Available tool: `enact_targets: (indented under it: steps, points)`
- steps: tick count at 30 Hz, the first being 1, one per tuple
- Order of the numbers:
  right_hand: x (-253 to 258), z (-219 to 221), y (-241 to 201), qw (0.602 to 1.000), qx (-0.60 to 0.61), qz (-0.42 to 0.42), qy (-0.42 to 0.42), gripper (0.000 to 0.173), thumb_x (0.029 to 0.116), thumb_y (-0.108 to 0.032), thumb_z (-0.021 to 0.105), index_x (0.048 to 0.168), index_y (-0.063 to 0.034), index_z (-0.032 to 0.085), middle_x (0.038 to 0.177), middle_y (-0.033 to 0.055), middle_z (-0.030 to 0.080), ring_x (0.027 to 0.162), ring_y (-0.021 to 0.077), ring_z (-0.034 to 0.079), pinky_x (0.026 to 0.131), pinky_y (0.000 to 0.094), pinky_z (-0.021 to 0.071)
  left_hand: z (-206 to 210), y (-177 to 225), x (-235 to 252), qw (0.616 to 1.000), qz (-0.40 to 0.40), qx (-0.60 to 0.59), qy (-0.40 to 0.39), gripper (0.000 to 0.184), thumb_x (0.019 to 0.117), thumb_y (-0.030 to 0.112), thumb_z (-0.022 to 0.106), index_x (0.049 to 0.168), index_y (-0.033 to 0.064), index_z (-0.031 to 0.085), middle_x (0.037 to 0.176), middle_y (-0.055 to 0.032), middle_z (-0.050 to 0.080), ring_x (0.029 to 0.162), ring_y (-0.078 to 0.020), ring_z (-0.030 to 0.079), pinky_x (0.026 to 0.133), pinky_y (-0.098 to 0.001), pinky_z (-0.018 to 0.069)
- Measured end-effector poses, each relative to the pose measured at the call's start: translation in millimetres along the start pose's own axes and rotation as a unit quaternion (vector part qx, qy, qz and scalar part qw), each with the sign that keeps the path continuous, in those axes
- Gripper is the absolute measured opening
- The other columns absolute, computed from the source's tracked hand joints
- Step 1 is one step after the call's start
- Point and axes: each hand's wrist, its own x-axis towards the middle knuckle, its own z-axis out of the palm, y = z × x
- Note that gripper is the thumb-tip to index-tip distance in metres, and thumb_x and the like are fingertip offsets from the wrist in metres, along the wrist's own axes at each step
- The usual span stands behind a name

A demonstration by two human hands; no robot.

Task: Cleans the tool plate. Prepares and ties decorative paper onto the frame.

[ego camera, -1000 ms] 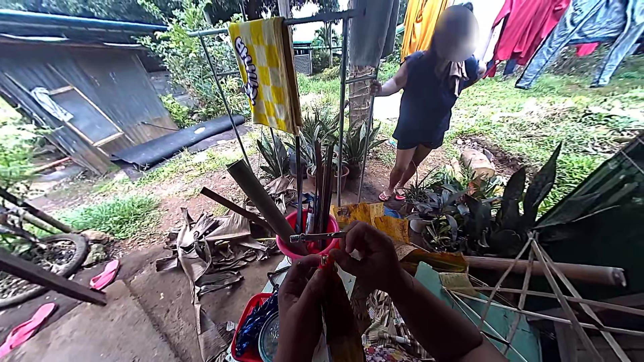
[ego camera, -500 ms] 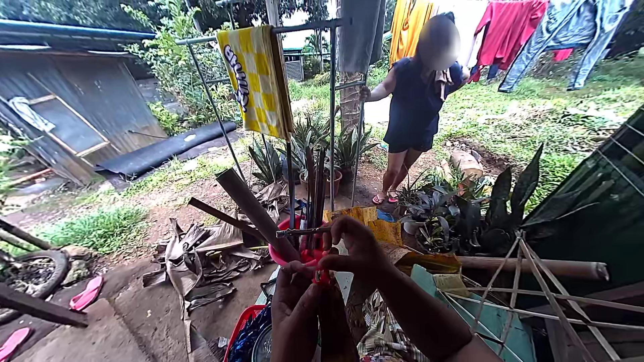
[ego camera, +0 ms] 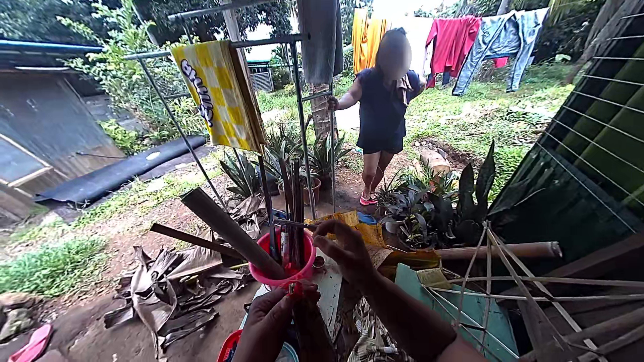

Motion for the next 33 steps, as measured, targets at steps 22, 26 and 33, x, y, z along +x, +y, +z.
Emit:
enact_targets:
  steps: [22,26,33]
  points:
    - [-0.5,-39.7,-21.5,0.984,0.16,0.08,-0.016,0.032,0.1016,-0.011,0.042,0.109,-0.0079,0.072,0.092,0.004,0.074,0.088,0.0139,0.07,0.088,0.0346,0.0575,46.1,-8.7,-12.5,0.961,0.096,0.151,0.213,0.028,0.1033,0.022,0.054,0.093,0.0048,0.074,0.087,-0.007,0.078,0.078,-0.016,0.076,0.073,-0.0299,0.0634]
    - [-19.2,-28.1,-18.1,0.975,0.203,0.09,0.014,0.031,0.1032,-0.009,0.041,0.114,-0.0037,0.07,0.088,0.0041,0.073,0.083,0.0129,0.07,0.084,0.0331,0.0586,46.7,-10.7,-11.8,0.956,0.09,0.173,0.22,0.03,0.1029,0.009,0.045,0.092,0.0021,0.073,0.085,-0.0065,0.078,0.076,-0.0148,0.076,0.072,-0.0287,0.0634]
    - [-31.8,-22.7,-20.5,0.874,0.354,0.316,0.107,0.038,0.109,-0.009,0.03,0.14,0.0023,0.049,0.117,0.0171,0.071,0.103,0.0241,0.072,0.091,0.0369,0.0589,27.7,-16.4,-19.5,0.98,0.057,0.072,0.179,0.061,0.1019,0.06,0.044,0.098,0.0084,0.077,0.096,-0.0105,0.078,0.089,-0.023,0.077,0.081,-0.0365,0.0633]
